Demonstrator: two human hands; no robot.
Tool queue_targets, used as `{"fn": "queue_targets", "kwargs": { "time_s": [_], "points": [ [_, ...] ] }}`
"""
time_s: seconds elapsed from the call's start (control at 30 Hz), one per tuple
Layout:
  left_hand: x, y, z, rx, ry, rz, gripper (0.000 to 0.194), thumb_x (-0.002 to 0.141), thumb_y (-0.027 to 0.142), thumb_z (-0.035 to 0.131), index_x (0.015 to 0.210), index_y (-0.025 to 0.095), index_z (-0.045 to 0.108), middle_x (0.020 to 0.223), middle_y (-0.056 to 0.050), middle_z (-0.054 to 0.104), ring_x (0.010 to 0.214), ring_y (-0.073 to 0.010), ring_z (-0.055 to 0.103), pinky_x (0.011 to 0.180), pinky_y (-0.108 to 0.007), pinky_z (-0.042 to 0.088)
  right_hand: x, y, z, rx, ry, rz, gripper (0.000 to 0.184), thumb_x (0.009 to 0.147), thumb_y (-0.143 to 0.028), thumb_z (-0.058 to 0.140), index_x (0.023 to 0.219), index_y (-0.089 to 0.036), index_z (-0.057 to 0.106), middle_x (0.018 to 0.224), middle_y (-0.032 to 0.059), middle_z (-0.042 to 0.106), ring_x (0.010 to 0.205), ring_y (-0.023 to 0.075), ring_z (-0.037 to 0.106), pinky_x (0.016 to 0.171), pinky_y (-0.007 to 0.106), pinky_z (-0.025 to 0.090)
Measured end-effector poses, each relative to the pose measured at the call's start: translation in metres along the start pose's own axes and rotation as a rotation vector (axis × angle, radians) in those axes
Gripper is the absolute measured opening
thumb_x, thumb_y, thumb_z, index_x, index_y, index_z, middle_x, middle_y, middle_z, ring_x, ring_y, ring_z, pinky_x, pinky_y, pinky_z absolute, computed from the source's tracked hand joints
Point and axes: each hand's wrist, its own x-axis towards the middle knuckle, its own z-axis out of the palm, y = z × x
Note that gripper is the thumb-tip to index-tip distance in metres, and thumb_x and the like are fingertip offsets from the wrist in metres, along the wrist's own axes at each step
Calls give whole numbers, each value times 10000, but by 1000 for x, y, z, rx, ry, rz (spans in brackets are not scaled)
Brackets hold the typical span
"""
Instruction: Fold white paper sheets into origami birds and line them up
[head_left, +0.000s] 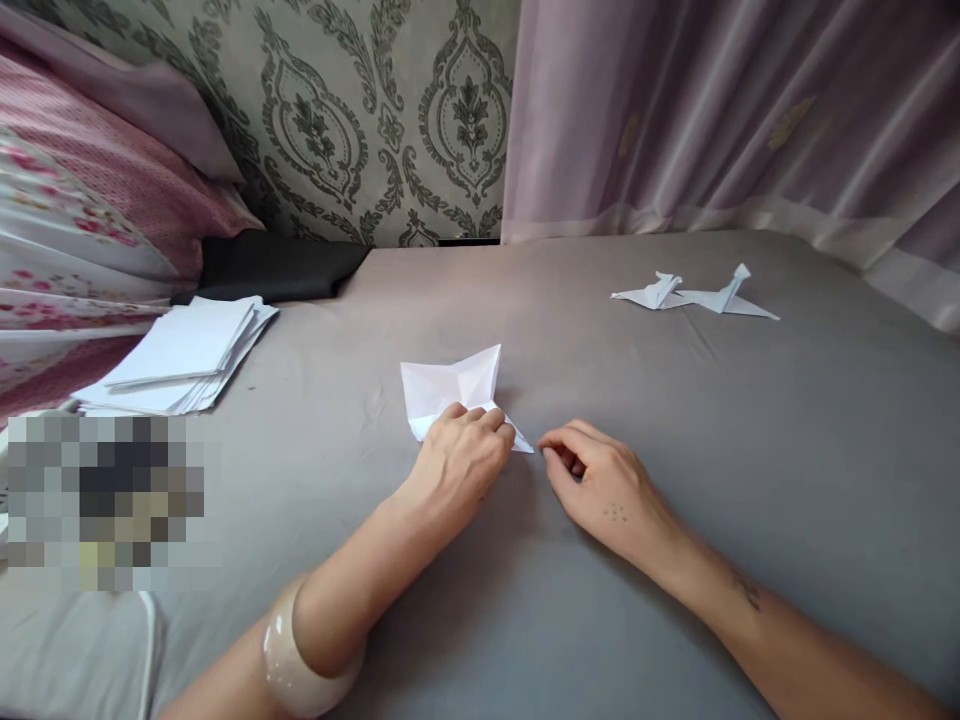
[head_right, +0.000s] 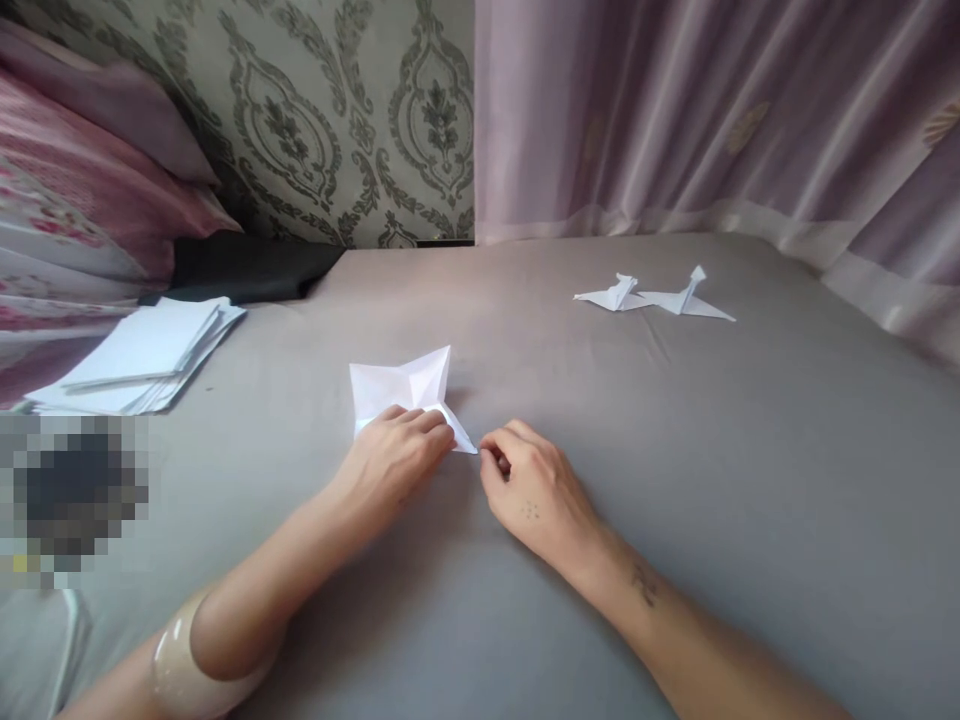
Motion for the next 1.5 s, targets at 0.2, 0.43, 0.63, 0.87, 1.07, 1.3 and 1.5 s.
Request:
{"fn": "queue_targets", "kwargs": {
  "time_s": [0.2, 0.43, 0.63, 0.87, 1.07, 1.3, 1.5],
  "points": [
    [0, -7, 1, 17, 20, 91, 127, 809, 57, 489, 809, 154, 572, 784, -53, 610, 685, -205, 580, 636, -340, 362, -7, -2, 0, -13, 84, -60, 250, 853, -97, 462, 966, -213, 653, 855, -5, 636, 694, 111, 579, 651, 245, 422],
    [3, -12, 6, 14, 78, 133, 134, 857, 97, 458, 791, 163, 554, 773, -48, 592, 679, -200, 559, 638, -343, 353, -8, -3, 1, -25, 87, -97, 312, 841, -75, 438, 974, -197, 692, 836, 23, 637, 650, 113, 562, 643, 243, 445],
    [3, -14, 10, 20, 131, 153, 155, 884, 119, 446, 783, 164, 555, 757, -44, 593, 659, -187, 554, 640, -339, 351, -8, -3, 3, -76, 96, -119, 331, 837, -67, 421, 957, -205, 697, 827, 36, 632, 665, 123, 571, 658, 245, 459],
    [4, -13, 10, 87, 140, 193, 122, 872, 108, 470, 797, 163, 549, 768, -56, 590, 695, -204, 552, 640, -343, 342, -13, -4, 6, -243, 117, -218, 330, 827, -40, 412, 953, -177, 683, 823, 54, 609, 723, 152, 575, 698, 277, 450],
    [4, -13, 8, 130, 123, 211, 118, 864, 99, 487, 792, 163, 555, 756, -50, 587, 673, -185, 538, 646, -338, 332, -12, -4, 6, -192, 153, -211, 326, 834, -47, 422, 1010, -153, 674, 827, 47, 616, 707, 143, 581, 677, 269, 458],
    [4, -14, 8, 130, 110, 220, 99, 842, 89, 508, 804, 164, 558, 778, -51, 586, 675, -197, 539, 643, -353, 325, -14, -3, 6, -272, 120, -284, 379, 826, -35, 418, 1050, -189, 682, 826, 47, 599, 723, 149, 565, 687, 274, 462],
    [4, -14, 6, 120, 109, 216, 99, 859, 108, 494, 811, 162, 560, 784, -53, 590, 689, -202, 547, 649, -353, 330, -14, -4, 7, -303, 111, -295, 371, 830, -42, 424, 1055, -180, 685, 821, 53, 602, 730, 156, 567, 696, 287, 467]
  ]
}}
